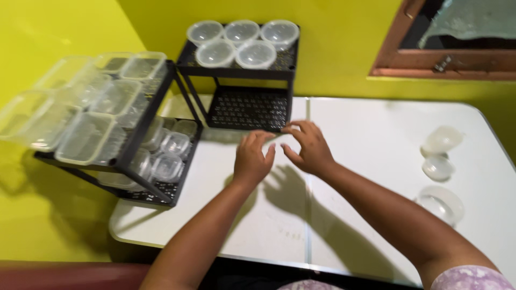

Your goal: The person repeatedly picks up small clear plastic containers and lids from a white table, aligns and presses the lids onto the containers, then places the closed containers onto a black multi-tiered rack. The process is repeated for several containers in sequence.

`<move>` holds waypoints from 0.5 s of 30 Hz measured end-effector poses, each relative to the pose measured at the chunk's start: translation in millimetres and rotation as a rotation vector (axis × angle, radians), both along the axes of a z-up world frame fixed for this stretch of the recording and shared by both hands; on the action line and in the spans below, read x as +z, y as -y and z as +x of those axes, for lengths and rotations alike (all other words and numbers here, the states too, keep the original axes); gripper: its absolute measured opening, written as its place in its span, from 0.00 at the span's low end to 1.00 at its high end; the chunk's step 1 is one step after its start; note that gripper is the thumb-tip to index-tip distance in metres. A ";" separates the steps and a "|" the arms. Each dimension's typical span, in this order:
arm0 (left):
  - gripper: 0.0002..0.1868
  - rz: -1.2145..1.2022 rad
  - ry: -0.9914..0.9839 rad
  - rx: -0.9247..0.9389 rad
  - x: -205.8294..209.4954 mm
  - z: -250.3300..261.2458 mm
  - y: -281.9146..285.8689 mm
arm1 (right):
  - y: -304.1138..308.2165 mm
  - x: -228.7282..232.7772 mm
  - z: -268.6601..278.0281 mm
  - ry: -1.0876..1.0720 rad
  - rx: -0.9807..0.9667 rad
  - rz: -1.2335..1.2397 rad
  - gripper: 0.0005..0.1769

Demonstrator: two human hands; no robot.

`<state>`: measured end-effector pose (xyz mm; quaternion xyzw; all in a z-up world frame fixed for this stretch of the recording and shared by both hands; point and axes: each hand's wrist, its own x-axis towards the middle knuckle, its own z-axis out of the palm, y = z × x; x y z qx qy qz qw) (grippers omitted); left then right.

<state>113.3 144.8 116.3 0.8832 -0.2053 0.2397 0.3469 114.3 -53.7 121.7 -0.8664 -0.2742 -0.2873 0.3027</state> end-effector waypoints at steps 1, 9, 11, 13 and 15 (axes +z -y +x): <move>0.12 -0.029 -0.049 -0.022 -12.5 -12.0 9.9 | 8.4 -14.9 -16.1 -0.067 -0.012 0.025 0.21; 0.12 -0.213 -0.496 -0.193 -72.2 -89.8 109.5 | 85.0 -81.7 -145.7 -0.422 -0.144 0.167 0.25; 0.12 -0.251 -0.566 -0.263 -77.3 -106.7 134.0 | 106.5 -83.1 -172.8 -0.383 -0.182 0.173 0.25; 0.12 -0.282 -0.625 -0.323 -82.0 -117.5 155.9 | 127.4 -83.6 -195.6 -0.335 -0.261 0.194 0.23; 0.12 -0.298 -0.664 -0.371 -85.1 -128.1 174.3 | 145.6 -82.5 -218.7 -0.287 -0.347 0.219 0.21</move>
